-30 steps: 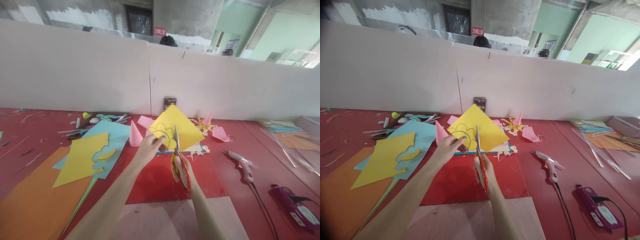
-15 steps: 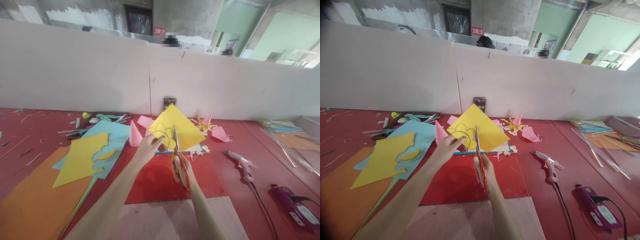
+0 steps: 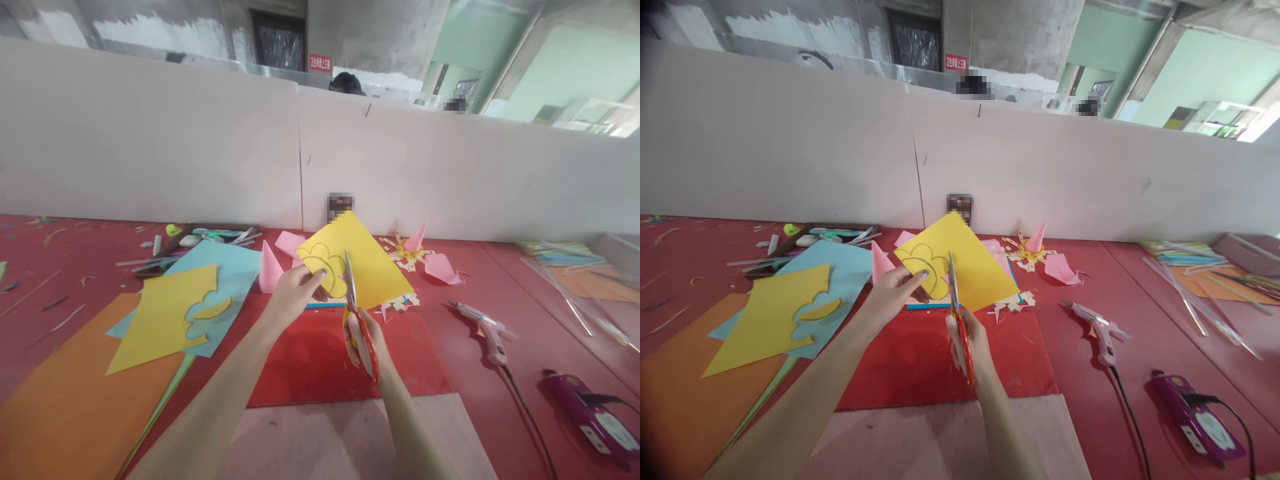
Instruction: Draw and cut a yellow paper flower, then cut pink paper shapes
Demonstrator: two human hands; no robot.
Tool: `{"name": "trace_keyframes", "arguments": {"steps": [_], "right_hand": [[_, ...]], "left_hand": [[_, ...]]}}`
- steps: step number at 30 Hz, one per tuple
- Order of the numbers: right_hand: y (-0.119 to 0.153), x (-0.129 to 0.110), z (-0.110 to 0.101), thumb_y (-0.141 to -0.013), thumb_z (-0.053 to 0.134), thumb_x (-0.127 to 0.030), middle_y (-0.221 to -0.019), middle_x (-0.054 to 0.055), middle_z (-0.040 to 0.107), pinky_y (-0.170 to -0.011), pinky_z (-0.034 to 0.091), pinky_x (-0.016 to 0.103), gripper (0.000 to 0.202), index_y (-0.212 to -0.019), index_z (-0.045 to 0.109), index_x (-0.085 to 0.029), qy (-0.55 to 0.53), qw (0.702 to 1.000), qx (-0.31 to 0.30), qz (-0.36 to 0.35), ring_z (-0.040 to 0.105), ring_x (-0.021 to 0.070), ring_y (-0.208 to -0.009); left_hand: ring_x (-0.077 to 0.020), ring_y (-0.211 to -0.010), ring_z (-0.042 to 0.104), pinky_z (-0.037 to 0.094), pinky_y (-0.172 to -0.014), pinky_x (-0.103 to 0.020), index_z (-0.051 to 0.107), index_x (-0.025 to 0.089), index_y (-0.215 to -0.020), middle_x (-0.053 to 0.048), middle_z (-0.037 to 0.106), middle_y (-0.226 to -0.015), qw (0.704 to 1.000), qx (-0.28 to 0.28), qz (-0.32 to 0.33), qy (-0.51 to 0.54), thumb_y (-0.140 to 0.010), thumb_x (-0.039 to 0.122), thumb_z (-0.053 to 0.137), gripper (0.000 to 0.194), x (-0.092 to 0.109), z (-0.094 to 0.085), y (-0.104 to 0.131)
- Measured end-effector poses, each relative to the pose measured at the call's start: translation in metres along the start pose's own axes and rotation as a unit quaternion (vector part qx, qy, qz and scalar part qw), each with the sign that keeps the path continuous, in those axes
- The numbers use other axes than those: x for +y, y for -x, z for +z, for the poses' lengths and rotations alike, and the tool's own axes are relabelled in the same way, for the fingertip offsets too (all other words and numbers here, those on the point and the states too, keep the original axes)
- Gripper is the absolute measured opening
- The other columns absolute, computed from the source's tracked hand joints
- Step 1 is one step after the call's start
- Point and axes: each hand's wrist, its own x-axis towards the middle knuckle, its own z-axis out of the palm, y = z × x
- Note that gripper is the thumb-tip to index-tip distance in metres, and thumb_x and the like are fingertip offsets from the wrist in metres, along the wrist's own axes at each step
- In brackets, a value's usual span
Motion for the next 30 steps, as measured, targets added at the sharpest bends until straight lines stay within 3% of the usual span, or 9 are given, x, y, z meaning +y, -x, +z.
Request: {"name": "trace_keyframes", "arguments": {"steps": [14,30], "right_hand": [[0.0004,0.0011,-0.0005,-0.077,0.049,-0.060,-0.039,-0.012,0.033,-0.025,0.022,0.014,0.043,-0.066,0.035,-0.021,0.022,1.000,0.004,0.004,0.026,0.0021,-0.025],[0.0004,0.0022,-0.0002,-0.075,0.050,-0.061,-0.040,-0.012,0.032,-0.024,0.022,0.013,0.044,-0.065,0.034,-0.021,0.029,0.999,0.003,0.014,0.027,0.0020,-0.025]], "left_hand": [[-0.0180,-0.058,0.063,0.051,-0.059,-0.030,0.060,0.017,-0.076,-0.001,0.064,-0.060,1.000,0.021,0.004,-0.008,-0.074,0.039,0.054,0.023,0.0073,-0.0038,0.0011],[-0.0171,-0.068,0.058,0.041,-0.059,-0.024,0.059,0.018,-0.074,0.000,0.061,-0.069,0.992,0.065,0.037,-0.100,-0.077,0.042,0.047,0.027,0.0071,-0.0091,0.0010]]}}
